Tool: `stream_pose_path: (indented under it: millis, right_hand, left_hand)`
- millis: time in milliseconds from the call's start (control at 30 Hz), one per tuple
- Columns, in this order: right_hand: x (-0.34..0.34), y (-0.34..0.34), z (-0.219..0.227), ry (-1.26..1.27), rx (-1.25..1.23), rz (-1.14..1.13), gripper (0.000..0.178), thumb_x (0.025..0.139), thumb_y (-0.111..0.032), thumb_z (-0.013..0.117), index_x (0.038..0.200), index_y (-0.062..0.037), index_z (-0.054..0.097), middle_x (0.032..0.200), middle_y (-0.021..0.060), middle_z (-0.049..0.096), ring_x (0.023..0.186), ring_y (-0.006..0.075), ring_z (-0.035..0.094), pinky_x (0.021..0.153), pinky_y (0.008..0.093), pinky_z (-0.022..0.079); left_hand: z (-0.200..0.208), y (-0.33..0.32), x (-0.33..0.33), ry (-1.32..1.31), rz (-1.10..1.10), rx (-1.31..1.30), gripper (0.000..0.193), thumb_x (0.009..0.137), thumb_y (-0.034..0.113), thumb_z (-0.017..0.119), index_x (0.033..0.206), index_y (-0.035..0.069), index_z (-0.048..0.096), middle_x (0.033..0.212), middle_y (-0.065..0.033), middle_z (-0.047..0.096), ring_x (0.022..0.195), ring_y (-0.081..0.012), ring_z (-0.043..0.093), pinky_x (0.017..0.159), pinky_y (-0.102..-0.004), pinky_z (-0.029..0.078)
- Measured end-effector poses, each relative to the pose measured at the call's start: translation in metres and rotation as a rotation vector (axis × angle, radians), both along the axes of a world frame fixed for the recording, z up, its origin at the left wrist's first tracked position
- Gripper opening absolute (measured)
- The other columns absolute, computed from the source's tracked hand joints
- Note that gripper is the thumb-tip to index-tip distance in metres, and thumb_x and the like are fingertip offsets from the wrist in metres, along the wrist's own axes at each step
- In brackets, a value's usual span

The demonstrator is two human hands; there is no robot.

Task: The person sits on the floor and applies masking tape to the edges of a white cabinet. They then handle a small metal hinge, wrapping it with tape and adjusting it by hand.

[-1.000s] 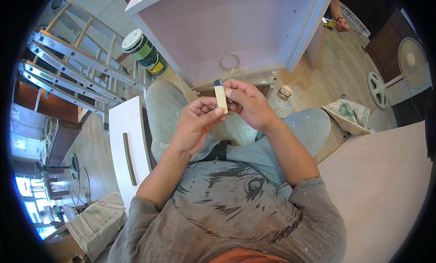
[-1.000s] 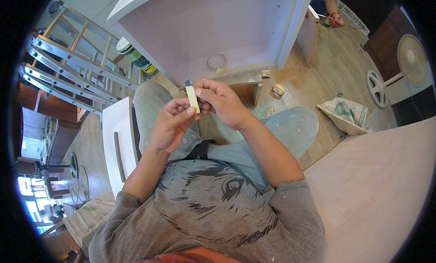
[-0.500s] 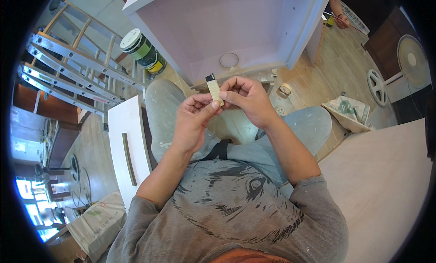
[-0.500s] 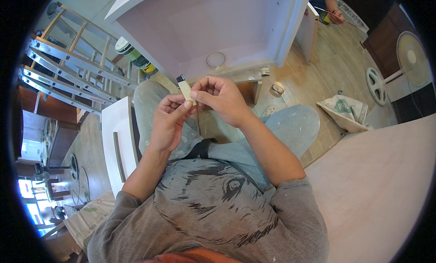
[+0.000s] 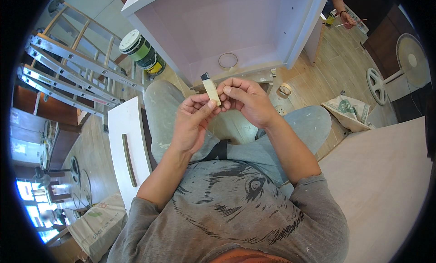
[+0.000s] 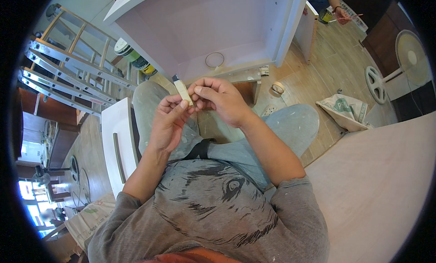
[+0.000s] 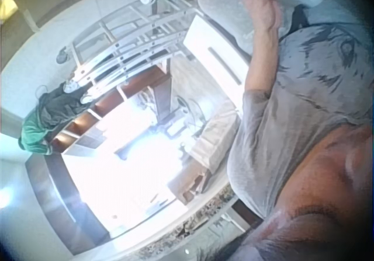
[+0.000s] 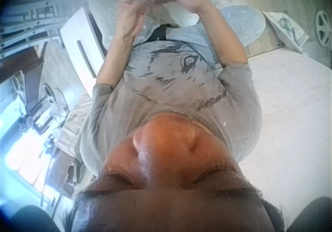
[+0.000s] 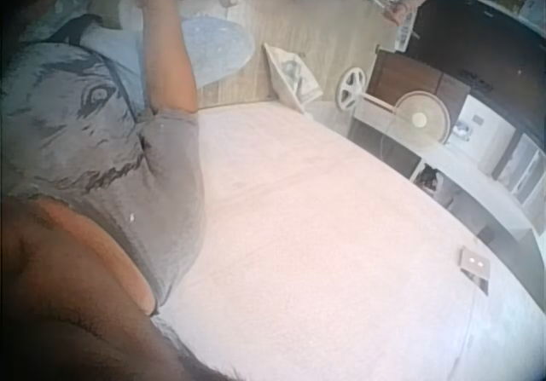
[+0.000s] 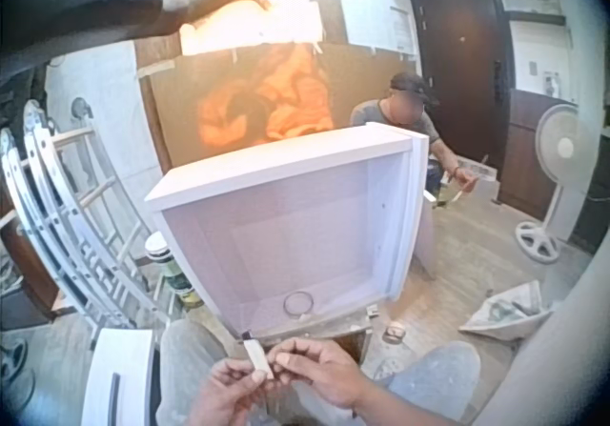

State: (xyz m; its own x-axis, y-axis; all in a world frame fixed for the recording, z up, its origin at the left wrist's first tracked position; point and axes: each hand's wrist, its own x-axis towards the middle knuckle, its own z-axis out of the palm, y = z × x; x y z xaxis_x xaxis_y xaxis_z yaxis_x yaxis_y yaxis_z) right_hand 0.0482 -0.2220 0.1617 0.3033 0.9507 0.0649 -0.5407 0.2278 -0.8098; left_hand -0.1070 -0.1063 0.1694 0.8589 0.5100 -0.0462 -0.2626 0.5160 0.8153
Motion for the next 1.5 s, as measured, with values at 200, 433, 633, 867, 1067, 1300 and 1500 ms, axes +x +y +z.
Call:
stream_pose_path:
  millis: [200,433,633,867,1067,1300,1500]
  right_hand:
    - [-0.004,0.000,0.006,-0.241,-0.051,-0.099,0.011,0.098,-0.012,0.063,0.102,-0.0026,0.064,0.096,0.0021,0.066,0.082,0.0081,0.061,0.080,0.0273,0.055]
    - [-0.001,0.001,-0.003,-0.138,0.009,0.075,0.012,0.101,-0.016,0.059,0.101,-0.0048,0.064,0.089,-0.0032,0.061,0.079,0.0047,0.056,0.074,0.0224,0.049]
    - [-0.004,0.000,0.000,-0.101,-0.011,0.015,0.015,0.101,-0.017,0.059,0.102,-0.0036,0.064,0.091,-0.0019,0.062,0.081,0.0063,0.057,0.076,0.0237,0.050]
    - [-0.006,0.000,0.007,-0.266,-0.025,-0.077,0.011,0.094,-0.012,0.068,0.099,-0.0027,0.066,0.090,0.0008,0.066,0.080,0.0075,0.061,0.077,0.0247,0.052]
    - [0.000,0.001,-0.001,-0.191,-0.011,0.070,0.014,0.100,-0.017,0.061,0.101,-0.0037,0.065,0.087,0.0000,0.065,0.078,0.0071,0.058,0.074,0.0230,0.049]
    - [-0.004,0.002,-0.002,-0.026,0.004,0.054,0.017,0.102,-0.020,0.057,0.101,-0.0049,0.065,0.086,-0.0013,0.065,0.077,0.0055,0.057,0.073,0.0225,0.049]
    - [-0.005,-0.002,0.008,-0.197,-0.015,-0.017,0.013,0.100,-0.017,0.063,0.101,-0.0043,0.065,0.088,-0.0013,0.064,0.078,0.0058,0.059,0.073,0.0220,0.050]
  left_hand:
    - [-0.004,-0.004,0.001,0.063,0.153,0.204,0.017,0.092,-0.001,0.069,0.109,-0.003,0.064,0.104,-0.0139,0.071,0.093,-0.0202,0.070,0.087,-0.0328,0.058]
    - [0.003,-0.006,-0.003,0.065,0.010,0.081,0.015,0.094,0.002,0.068,0.108,-0.001,0.063,0.103,-0.0133,0.071,0.091,-0.0197,0.071,0.086,-0.0324,0.059]
    - [0.004,-0.007,-0.003,0.034,0.011,0.022,0.015,0.096,0.005,0.066,0.109,0.001,0.062,0.103,-0.0104,0.070,0.089,-0.0169,0.070,0.084,-0.0303,0.058]
    - [-0.002,-0.007,-0.003,0.069,0.124,0.091,0.014,0.095,0.003,0.067,0.109,0.001,0.063,0.102,-0.0092,0.070,0.087,-0.0157,0.069,0.082,-0.0287,0.057]
    - [0.000,-0.005,-0.006,0.095,0.045,0.090,0.012,0.095,0.003,0.066,0.107,0.003,0.064,0.100,-0.0084,0.071,0.087,-0.0154,0.069,0.081,-0.0283,0.057]
    - [0.006,-0.003,-0.005,0.021,-0.018,-0.024,0.015,0.095,0.002,0.066,0.110,-0.001,0.065,0.102,-0.0125,0.072,0.089,-0.0187,0.071,0.084,-0.0298,0.060]
    - [0.001,-0.002,-0.004,0.057,-0.014,-0.058,0.014,0.097,0.005,0.064,0.111,0.004,0.065,0.104,-0.0077,0.070,0.090,-0.0133,0.069,0.084,-0.0253,0.059]
